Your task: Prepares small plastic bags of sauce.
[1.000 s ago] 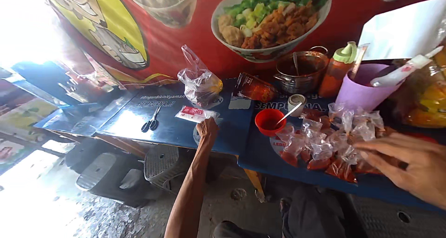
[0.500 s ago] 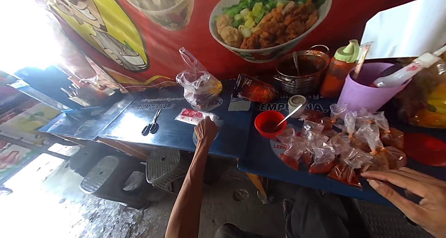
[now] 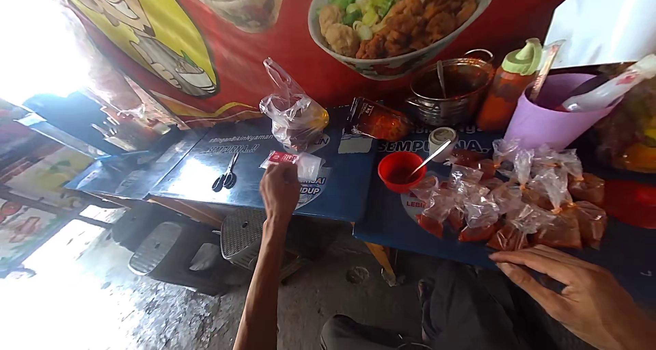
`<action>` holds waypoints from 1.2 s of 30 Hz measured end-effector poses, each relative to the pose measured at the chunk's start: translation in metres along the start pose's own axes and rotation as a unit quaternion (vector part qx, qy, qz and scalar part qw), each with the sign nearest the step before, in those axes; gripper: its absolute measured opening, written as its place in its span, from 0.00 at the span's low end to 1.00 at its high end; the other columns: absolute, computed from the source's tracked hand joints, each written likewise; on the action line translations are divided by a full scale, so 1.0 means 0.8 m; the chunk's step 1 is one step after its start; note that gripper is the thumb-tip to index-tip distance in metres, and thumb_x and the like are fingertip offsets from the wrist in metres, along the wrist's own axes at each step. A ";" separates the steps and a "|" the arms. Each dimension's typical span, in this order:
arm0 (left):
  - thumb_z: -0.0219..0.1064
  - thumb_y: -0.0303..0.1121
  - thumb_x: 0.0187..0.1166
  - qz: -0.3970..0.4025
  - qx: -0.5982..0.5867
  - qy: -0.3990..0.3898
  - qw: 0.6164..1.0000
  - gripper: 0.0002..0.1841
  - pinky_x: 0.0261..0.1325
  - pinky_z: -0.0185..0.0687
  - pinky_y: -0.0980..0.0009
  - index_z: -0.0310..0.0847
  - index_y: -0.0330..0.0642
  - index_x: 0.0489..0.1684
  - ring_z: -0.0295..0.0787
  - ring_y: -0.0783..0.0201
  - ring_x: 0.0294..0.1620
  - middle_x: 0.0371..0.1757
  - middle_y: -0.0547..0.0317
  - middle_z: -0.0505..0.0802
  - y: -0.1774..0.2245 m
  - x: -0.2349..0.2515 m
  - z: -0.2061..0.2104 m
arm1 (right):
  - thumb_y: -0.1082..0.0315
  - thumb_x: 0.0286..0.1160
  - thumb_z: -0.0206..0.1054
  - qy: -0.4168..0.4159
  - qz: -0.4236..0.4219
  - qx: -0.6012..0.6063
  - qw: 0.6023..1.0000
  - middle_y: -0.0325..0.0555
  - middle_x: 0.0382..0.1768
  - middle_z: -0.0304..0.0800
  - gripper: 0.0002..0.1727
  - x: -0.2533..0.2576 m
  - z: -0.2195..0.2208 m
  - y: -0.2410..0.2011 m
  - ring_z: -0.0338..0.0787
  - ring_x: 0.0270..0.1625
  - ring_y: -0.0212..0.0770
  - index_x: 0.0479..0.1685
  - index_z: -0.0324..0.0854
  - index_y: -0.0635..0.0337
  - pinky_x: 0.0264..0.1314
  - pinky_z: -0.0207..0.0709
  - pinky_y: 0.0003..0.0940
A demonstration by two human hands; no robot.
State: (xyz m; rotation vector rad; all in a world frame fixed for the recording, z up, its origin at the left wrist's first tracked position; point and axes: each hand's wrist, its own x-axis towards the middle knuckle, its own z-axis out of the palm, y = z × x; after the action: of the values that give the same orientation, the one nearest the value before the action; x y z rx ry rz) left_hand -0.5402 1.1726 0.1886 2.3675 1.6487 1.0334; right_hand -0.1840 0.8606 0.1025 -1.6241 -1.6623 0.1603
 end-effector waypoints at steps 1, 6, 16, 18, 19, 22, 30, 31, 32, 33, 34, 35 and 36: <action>0.62 0.35 0.87 0.002 -0.005 0.006 1.000 0.15 0.56 0.83 0.39 0.87 0.29 0.52 0.90 0.40 0.51 0.50 0.35 0.91 0.003 -0.017 -0.018 | 0.55 0.82 0.60 0.019 -0.006 0.019 1.000 0.41 0.41 0.97 0.18 0.000 0.012 -0.007 0.91 0.44 0.33 0.46 0.96 0.52 0.48 0.83 0.27; 0.57 0.39 0.87 0.113 0.000 -0.041 0.993 0.19 0.37 0.86 0.55 0.86 0.29 0.41 0.90 0.58 0.32 0.32 0.46 0.91 0.043 -0.146 -0.092 | 0.54 0.82 0.65 0.047 -0.003 0.209 0.977 0.38 0.51 0.95 0.18 0.009 0.065 -0.077 0.90 0.48 0.26 0.60 0.90 0.53 0.50 0.84 0.23; 0.66 0.27 0.81 0.027 -0.269 -0.129 0.954 0.08 0.41 0.87 0.82 0.84 0.32 0.34 0.88 0.84 0.31 0.28 0.69 0.92 0.095 -0.296 -0.070 | 0.70 0.79 0.68 -0.258 0.063 0.480 0.836 0.48 0.45 0.95 0.11 -0.015 0.143 -0.126 0.92 0.49 0.31 0.49 0.90 0.69 0.60 0.82 0.31; 0.60 0.27 0.85 -0.014 -0.310 -0.108 0.944 0.10 0.38 0.87 0.83 0.84 0.38 0.33 0.87 0.86 0.30 0.27 0.78 0.91 0.091 -0.300 -0.064 | 0.70 0.80 0.63 -0.255 0.104 0.515 0.811 0.46 0.48 0.93 0.11 -0.029 0.145 -0.114 0.90 0.52 0.30 0.49 0.86 0.68 0.61 0.82 0.30; 0.59 0.25 0.85 -0.034 -0.324 -0.112 0.939 0.10 0.38 0.88 0.81 0.85 0.38 0.35 0.89 0.84 0.31 0.28 0.78 0.92 0.093 -0.303 -0.059 | 0.69 0.80 0.62 -0.245 0.126 0.532 0.801 0.45 0.52 0.92 0.11 -0.034 0.146 -0.110 0.89 0.55 0.30 0.51 0.83 0.67 0.62 0.82 0.29; 0.64 0.21 0.79 -0.061 -0.340 -0.133 0.929 0.05 0.45 0.91 0.76 0.86 0.29 0.43 0.91 0.78 0.37 0.35 0.66 0.94 0.109 -0.314 -0.036 | 0.60 0.80 0.67 -0.176 0.155 0.490 0.840 0.48 0.64 0.87 0.21 -0.045 0.146 -0.106 0.86 0.65 0.35 0.65 0.78 0.65 0.66 0.81 0.33; 0.76 0.26 0.64 -0.086 -0.269 -0.088 0.955 0.04 0.31 0.83 0.81 0.87 0.36 0.28 0.86 0.80 0.25 0.24 0.64 0.91 0.139 -0.356 0.053 | 0.47 0.78 0.67 -0.133 0.234 0.357 0.894 0.34 0.38 0.91 0.21 -0.054 0.146 -0.107 0.87 0.39 0.22 0.48 0.88 0.57 0.42 0.81 0.21; 0.76 0.26 0.64 -0.085 -0.241 -0.100 0.962 0.04 0.30 0.83 0.80 0.88 0.37 0.29 0.86 0.78 0.25 0.25 0.63 0.91 0.144 -0.361 0.059 | 0.49 0.79 0.67 -0.142 0.246 0.360 0.889 0.33 0.38 0.91 0.19 -0.054 0.150 -0.104 0.87 0.38 0.22 0.48 0.89 0.57 0.41 0.80 0.20; 0.75 0.27 0.64 -0.080 -0.220 -0.113 0.966 0.03 0.31 0.84 0.79 0.89 0.38 0.30 0.87 0.77 0.26 0.26 0.63 0.92 0.147 -0.364 0.063 | 0.52 0.79 0.67 -0.134 0.252 0.355 0.890 0.33 0.37 0.92 0.17 -0.054 0.154 -0.101 0.87 0.37 0.20 0.47 0.90 0.57 0.40 0.80 0.19; 0.75 0.28 0.66 -0.078 -0.213 -0.130 0.965 0.04 0.32 0.85 0.79 0.90 0.39 0.32 0.89 0.77 0.27 0.28 0.63 0.94 0.148 -0.367 0.065 | 0.54 0.80 0.67 -0.121 0.258 0.343 0.895 0.33 0.35 0.92 0.16 -0.054 0.157 -0.098 0.86 0.35 0.19 0.44 0.91 0.57 0.39 0.79 0.19; 0.74 0.30 0.69 -0.082 -0.215 -0.149 0.962 0.04 0.33 0.86 0.79 0.91 0.40 0.34 0.90 0.78 0.29 0.30 0.63 0.95 0.148 -0.370 0.067 | 0.56 0.80 0.66 -0.111 0.262 0.326 0.901 0.33 0.35 0.92 0.14 -0.055 0.159 -0.095 0.85 0.33 0.19 0.43 0.92 0.56 0.37 0.78 0.19; 0.73 0.31 0.71 -0.089 -0.230 -0.164 0.955 0.05 0.34 0.86 0.80 0.91 0.40 0.36 0.91 0.78 0.30 0.31 0.63 0.96 0.146 -0.372 0.068 | 0.56 0.81 0.66 -0.113 0.267 0.306 0.907 0.33 0.36 0.92 0.14 -0.055 0.160 -0.092 0.85 0.33 0.20 0.43 0.93 0.56 0.39 0.79 0.21; 0.72 0.31 0.73 -0.098 -0.254 -0.167 0.948 0.05 0.34 0.86 0.81 0.91 0.39 0.36 0.91 0.79 0.29 0.31 0.63 0.96 0.144 -0.375 0.071 | 0.56 0.82 0.65 -0.114 0.269 0.286 0.912 0.35 0.37 0.93 0.14 -0.056 0.160 -0.089 0.86 0.36 0.22 0.44 0.93 0.55 0.42 0.80 0.24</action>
State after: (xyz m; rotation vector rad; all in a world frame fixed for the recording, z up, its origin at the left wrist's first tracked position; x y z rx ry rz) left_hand -0.4744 0.8848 0.0497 1.8744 1.2742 0.8357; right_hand -0.3228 0.8628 0.0375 -1.5825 -1.1185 1.0495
